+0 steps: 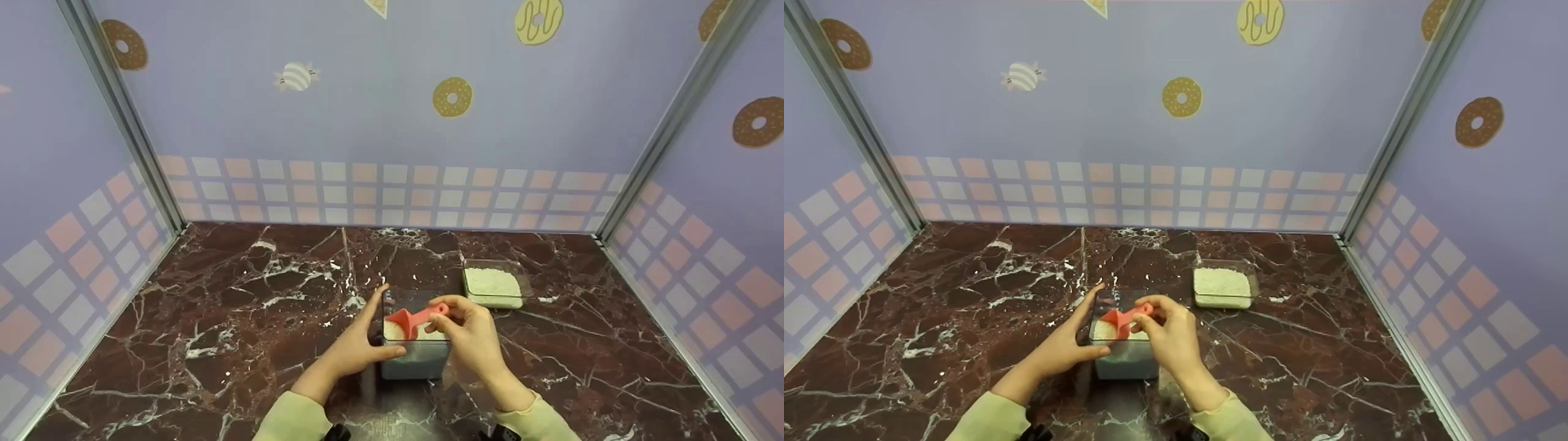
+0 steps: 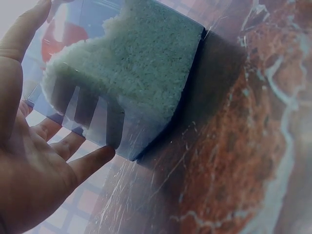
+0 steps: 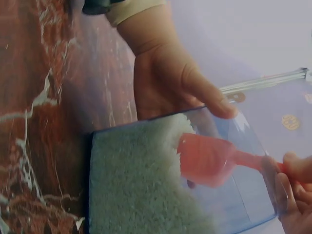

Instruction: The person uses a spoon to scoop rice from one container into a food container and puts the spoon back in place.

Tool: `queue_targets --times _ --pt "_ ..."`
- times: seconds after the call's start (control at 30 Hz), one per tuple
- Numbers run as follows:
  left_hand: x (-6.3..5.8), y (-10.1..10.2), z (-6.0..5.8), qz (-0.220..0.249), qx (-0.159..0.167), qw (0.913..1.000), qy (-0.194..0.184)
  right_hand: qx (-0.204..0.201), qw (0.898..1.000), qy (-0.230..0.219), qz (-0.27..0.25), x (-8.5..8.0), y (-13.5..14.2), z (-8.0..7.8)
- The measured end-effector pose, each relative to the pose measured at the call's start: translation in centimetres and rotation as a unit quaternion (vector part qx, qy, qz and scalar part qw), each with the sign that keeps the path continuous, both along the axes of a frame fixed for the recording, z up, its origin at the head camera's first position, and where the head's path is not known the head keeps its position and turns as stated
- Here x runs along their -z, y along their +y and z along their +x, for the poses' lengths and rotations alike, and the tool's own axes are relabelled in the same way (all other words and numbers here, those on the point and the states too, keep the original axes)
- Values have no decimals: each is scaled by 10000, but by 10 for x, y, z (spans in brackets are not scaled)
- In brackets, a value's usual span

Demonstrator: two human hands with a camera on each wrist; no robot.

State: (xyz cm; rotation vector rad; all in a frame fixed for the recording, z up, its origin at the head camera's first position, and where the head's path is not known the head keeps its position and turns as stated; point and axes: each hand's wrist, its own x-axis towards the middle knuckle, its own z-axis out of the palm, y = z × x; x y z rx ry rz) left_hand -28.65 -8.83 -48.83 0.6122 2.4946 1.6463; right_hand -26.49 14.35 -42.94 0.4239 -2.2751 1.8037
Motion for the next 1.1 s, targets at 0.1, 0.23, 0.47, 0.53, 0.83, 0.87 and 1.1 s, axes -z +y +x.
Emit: queue_targets --times 0.1,0.23,0.47,0.53,0.83,0.87,1.1 --pt "0 0 0 70 18 10000 -57 68 9988 -392 -288 -2 1 -1" --pt "0 0 0 114 34 9999 -77 77 9957 -644 -664 -2 2 -3" --pt "2 0 -1 105 15 9999 -44 40 9857 -1024 -1337 -3 6 -7" --pt "1 0 -1 119 20 9999 -44 81 9817 -1209 -1472 -3 7 -9" --pt "2 0 -2 119 11 9999 -48 272 9710 -1630 -1730 -2 15 -18" --pt "3 0 -2 91 0 10000 -37 279 9703 -1658 -1737 -1 16 -19" --pt "4 0 -3 -19 -23 10000 4 167 9606 -1967 -1957 3 23 -26"
